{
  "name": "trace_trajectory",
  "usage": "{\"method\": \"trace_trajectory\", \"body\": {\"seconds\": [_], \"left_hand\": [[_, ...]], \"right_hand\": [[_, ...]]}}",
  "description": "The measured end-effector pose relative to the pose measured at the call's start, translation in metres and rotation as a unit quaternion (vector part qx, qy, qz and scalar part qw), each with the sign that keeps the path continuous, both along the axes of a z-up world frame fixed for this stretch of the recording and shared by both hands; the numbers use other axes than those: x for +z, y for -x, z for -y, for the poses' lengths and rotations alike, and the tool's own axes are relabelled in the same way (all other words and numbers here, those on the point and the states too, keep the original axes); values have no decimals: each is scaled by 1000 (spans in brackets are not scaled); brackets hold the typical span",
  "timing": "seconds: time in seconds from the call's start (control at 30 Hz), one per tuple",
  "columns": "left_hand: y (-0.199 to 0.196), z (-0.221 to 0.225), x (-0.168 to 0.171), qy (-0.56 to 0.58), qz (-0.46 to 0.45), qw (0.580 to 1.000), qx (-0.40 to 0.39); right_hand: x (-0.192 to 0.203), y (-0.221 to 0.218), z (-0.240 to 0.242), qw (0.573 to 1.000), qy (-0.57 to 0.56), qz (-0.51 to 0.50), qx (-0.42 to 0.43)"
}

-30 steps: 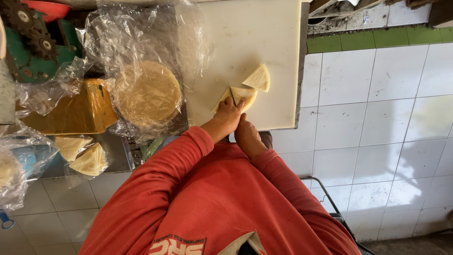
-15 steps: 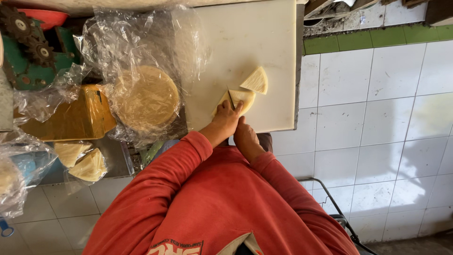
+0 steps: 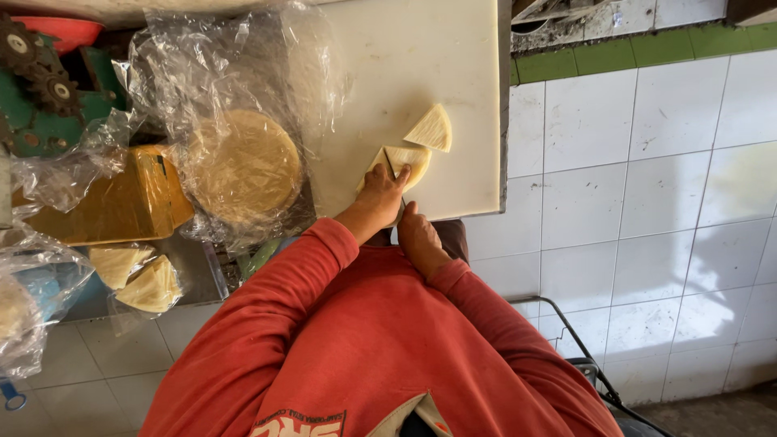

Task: The person cuts a stack of circular dough sheets into quarters with a knife and kemudian folds individual dough discs into triangular shapes before placing them into plastic packaging.

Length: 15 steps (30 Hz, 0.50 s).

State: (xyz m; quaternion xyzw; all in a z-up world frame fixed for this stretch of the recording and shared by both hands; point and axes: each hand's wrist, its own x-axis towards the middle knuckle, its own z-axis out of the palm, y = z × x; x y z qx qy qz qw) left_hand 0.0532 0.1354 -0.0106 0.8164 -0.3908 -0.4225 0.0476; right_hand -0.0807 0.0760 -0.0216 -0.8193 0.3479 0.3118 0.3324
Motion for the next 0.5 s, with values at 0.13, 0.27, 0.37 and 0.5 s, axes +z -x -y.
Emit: {"method": "trace_trajectory", "body": {"seconds": [0.13, 0.27, 0.37, 0.5], "left_hand": [[1, 1, 1, -10, 0, 1000, 7], [6, -1, 0, -3, 35, 999, -25], [9, 2, 1, -18, 39, 999, -32], [7, 0, -1, 7, 86, 995, -58]], "right_hand": [[-3, 2, 0, 1000, 1, 4, 6], [7, 22, 1, 999, 0, 22, 40], [9, 27, 0, 997, 11, 30, 68], [-3, 20, -3, 999, 13, 31, 41]]}}
